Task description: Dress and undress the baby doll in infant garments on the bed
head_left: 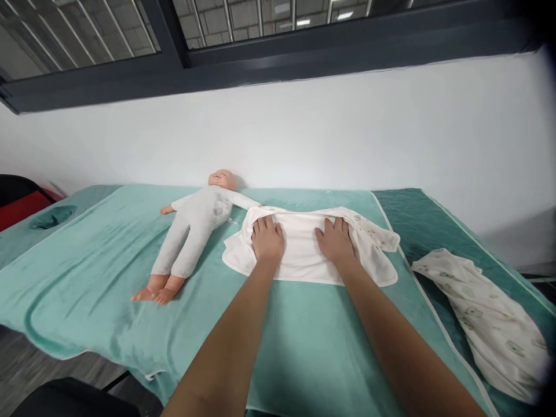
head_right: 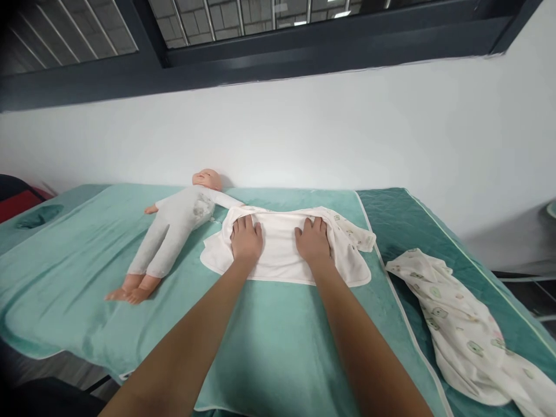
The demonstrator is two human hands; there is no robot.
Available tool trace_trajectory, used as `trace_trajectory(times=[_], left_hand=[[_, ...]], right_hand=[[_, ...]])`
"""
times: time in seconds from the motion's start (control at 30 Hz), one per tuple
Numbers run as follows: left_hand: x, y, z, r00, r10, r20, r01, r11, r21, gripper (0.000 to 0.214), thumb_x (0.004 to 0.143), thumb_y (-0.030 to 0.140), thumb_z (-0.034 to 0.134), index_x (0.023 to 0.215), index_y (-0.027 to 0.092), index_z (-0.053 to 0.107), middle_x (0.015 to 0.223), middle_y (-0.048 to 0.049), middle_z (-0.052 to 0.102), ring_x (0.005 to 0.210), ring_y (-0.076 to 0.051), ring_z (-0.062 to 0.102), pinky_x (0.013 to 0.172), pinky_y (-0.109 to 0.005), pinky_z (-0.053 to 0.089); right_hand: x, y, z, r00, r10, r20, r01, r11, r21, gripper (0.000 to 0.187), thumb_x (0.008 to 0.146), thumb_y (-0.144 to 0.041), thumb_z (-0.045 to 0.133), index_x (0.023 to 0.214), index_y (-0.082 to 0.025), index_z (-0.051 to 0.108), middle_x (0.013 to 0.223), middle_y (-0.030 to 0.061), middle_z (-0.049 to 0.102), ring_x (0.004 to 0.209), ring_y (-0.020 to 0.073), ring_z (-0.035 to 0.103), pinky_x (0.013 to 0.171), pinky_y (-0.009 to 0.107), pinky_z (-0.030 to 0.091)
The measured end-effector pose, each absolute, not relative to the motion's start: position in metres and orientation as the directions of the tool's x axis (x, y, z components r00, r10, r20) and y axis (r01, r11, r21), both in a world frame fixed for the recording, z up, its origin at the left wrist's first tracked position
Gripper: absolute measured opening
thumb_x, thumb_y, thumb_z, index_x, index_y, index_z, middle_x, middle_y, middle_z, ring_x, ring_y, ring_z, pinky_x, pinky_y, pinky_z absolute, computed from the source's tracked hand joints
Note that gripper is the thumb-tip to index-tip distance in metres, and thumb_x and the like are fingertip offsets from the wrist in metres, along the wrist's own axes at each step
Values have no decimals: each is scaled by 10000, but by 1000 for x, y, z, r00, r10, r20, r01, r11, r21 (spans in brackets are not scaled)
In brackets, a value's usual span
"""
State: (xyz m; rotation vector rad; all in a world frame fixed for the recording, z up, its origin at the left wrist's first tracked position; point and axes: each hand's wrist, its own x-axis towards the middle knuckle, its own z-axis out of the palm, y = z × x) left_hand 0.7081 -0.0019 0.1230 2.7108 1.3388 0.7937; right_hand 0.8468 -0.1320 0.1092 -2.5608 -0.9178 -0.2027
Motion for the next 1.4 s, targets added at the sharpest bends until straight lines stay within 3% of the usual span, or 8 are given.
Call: trace_trajectory(times=[0.2, 0.47, 0.73, 0.9, 1.03, 1.27, 1.4], left_hand=[[714, 1, 120, 535, 758, 373, 758, -626, 183, 477, 989, 395, 344, 1346, 156, 552, 1324, -183, 572, 1259, -347, 471, 1056, -492, 407], [713, -1, 122, 542, 752, 375, 756, -631, 173, 462, 987, 391, 352, 1320, 148, 560, 1314, -193, 559, 1244, -344, 482, 1035, -491, 417], [711, -2, 122, 554, 747, 367, 744, -642, 184, 474, 988, 388, 354, 1322, 126, 566, 1295, -198, 586, 1253, -338, 488, 1045, -481, 414], [707, -7, 122, 570, 729, 378, 729, -661, 177, 465, 991, 375, 347, 1308, 122, 573, 1305, -206, 589, 1258, -333, 491, 1044, -492, 411], [704, -10, 120, 644, 655, 394, 660, -737, 145, 416, 1006, 320, 315, 1210, 132, 625, 1374, -172, 569, 1319, -291, 471, 1089, -442, 381], [703, -13, 118, 769, 505, 392, 503, -856, 115, 336, 990, 224, 369, 1182, 141, 632, 1375, -141, 584, 1314, -238, 494, 1125, -398, 339], [695, -21, 124, 769, 503, 393, 500, -858, 119, 308, 991, 256, 378, 1075, 157, 657, 1189, -137, 649, 1185, -263, 551, 1032, -420, 401]], right_hand=[[848, -130, 103, 776, 599, 197, 630, -720, -292, 623, 988, -428, 317, 1471, -43, 400, 1465, 250, 396, 1372, 386, 354, 1143, 483, 257], [843, -128, 110, 776, 613, 149, 630, -736, -249, 624, 999, -411, 289, 1473, -21, 397, 1487, 252, 416, 1381, 387, 367, 1150, 485, 249], [836, -127, 113, 736, 629, 253, 668, -734, -119, 578, 995, -366, 303, 1394, 14, 477, 1383, 292, 488, 1287, 388, 444, 1065, 497, 324], [824, -129, 122, 588, 749, 304, 794, -606, -44, 404, 975, -177, 282, 1186, -101, 617, 1261, 208, 565, 1205, 320, 471, 1035, 454, 335], [822, -128, 123, 457, 845, 278, 878, -478, 9, 344, 951, -132, 334, 1133, -160, 625, 1191, 156, 590, 1130, 280, 487, 948, 387, 386], [824, -127, 122, 454, 845, 282, 875, -483, 39, 338, 948, -119, 329, 1129, -150, 613, 1180, 168, 570, 1111, 298, 470, 908, 406, 397], [822, -128, 121, 469, 837, 281, 867, -497, 34, 335, 950, -117, 332, 1129, -151, 613, 1187, 167, 571, 1112, 294, 473, 910, 401, 398]])
